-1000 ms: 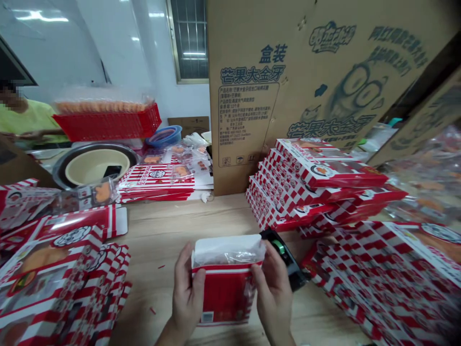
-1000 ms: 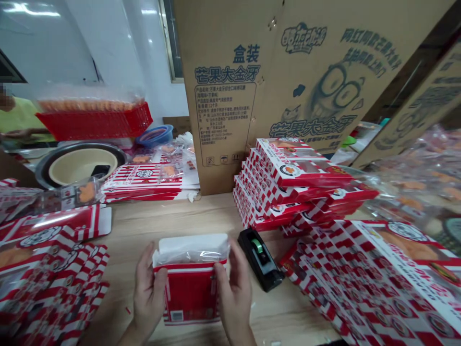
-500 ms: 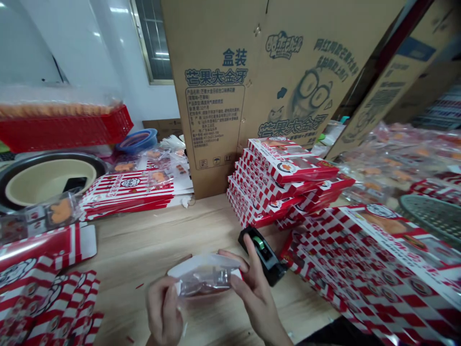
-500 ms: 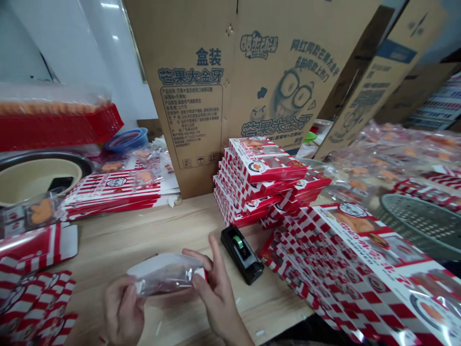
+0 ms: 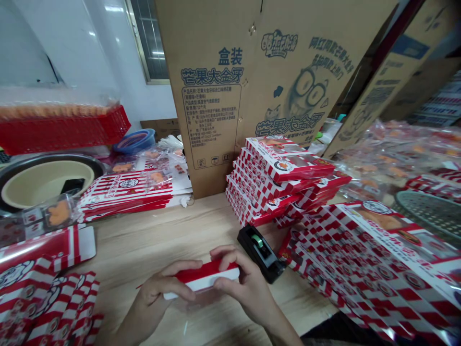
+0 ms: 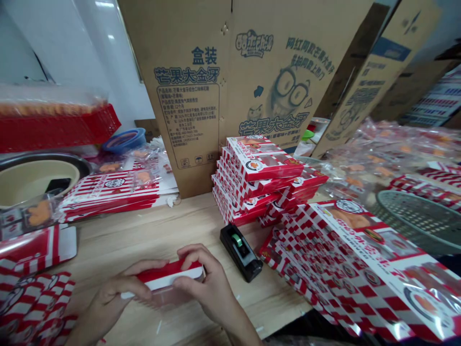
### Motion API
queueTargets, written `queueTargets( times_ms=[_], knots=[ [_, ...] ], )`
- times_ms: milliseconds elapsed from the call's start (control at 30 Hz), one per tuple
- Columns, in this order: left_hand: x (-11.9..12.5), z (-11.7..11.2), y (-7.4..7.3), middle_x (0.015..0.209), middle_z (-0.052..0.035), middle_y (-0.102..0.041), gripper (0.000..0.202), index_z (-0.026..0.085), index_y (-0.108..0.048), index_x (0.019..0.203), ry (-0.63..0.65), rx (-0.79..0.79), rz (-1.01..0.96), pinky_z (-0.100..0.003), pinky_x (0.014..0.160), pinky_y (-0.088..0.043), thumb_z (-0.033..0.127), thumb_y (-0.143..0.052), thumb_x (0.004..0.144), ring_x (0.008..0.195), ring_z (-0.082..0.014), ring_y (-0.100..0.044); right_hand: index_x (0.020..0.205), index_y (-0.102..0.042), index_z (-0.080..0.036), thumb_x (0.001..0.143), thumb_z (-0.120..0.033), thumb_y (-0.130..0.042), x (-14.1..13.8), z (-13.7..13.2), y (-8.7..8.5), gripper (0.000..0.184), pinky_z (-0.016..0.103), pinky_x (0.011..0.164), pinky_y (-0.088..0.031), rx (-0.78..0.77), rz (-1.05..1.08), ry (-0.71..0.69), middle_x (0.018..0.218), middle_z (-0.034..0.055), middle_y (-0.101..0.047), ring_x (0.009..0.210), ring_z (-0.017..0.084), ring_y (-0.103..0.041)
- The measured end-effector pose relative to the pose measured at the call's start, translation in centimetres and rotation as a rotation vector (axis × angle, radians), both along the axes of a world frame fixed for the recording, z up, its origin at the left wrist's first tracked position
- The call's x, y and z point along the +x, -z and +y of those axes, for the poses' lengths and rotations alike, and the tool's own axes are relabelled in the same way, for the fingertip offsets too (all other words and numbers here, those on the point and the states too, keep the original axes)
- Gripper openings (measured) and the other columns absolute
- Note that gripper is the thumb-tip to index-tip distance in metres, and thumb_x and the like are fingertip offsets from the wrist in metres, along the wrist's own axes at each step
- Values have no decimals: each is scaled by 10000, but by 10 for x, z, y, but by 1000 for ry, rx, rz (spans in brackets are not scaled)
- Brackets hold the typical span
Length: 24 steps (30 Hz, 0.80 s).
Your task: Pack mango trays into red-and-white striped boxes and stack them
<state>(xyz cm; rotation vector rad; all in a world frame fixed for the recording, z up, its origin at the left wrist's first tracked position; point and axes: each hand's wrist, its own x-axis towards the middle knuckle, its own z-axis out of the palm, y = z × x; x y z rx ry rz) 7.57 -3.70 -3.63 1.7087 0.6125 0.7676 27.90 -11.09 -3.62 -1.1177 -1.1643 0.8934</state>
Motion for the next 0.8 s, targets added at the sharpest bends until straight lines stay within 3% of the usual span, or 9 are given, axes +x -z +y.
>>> queueTargets(
  times_ms=[100,167,267,333,433,600,733,800],
  knots=[
    [1,-1,-2,1128,-80,-684,158,338,-763,841,50,44,-8,-385,838,-536,390,-617,810,1024,-269,-647,915,-703,-242,751,-292,-720,-1,1,0,172,248,738,-500,-5,-140,16,852,21,-699,830,172,-649],
    [1,-1,0,1121,-77,-683,173,340,-746,919,73,63,-15,-367,864,-523,389,-628,803,1045,-257,-634,889,-713,-248,785,-260,-689,0,3,-1,108,278,836,-490,25,-170,-28,836,9,-714,837,166,-660],
    [0,0,2,1061,-57,-705,218,352,-704,1021,-22,23,27,-332,876,-517,347,-616,822,1014,-217,-645,824,-715,-245,791,-259,-688,2,7,-2,44,392,1019,-394,72,-83,-115,848,1,-742,836,163,-685],
    [0,0,3,1019,-36,-721,200,357,-704,996,-76,-22,49,-301,862,-525,291,-601,838,980,-187,-659,791,-719,-248,786,-293,-694,4,9,-2,51,454,1045,-361,96,-30,-149,857,9,-748,829,169,-694],
    [-1,-1,4,994,-17,-732,175,359,-729,902,-56,19,-5,-283,856,-530,255,-604,838,974,-174,-665,821,-736,-282,742,-382,-715,10,10,0,129,497,1048,-347,143,-30,-206,957,34,-740,941,198,-676],
    [-3,-2,5,1015,-17,-731,234,400,-708,980,-6,131,-77,-249,760,-562,243,-603,843,929,-168,-686,889,-741,-351,682,-400,-739,20,4,6,213,516,1077,-290,156,-199,-365,1130,38,-690,1106,230,-607],
    [-7,0,5,1093,-39,-704,237,368,-698,1028,13,211,5,-270,821,-544,252,-594,850,993,-179,-661,1109,-648,-396,798,-318,-672,21,-3,12,322,445,1040,-380,183,-211,-265,1140,28,-687,1110,193,-605],
    [-10,0,6,1200,-44,-652,263,359,-681,1068,40,259,103,-281,885,-515,236,-585,856,1077,-184,-622,1054,-672,-384,847,-252,-626,20,-5,13,250,381,1004,-431,194,-199,-224,1103,16,-698,1076,171,-624]
  ],
)
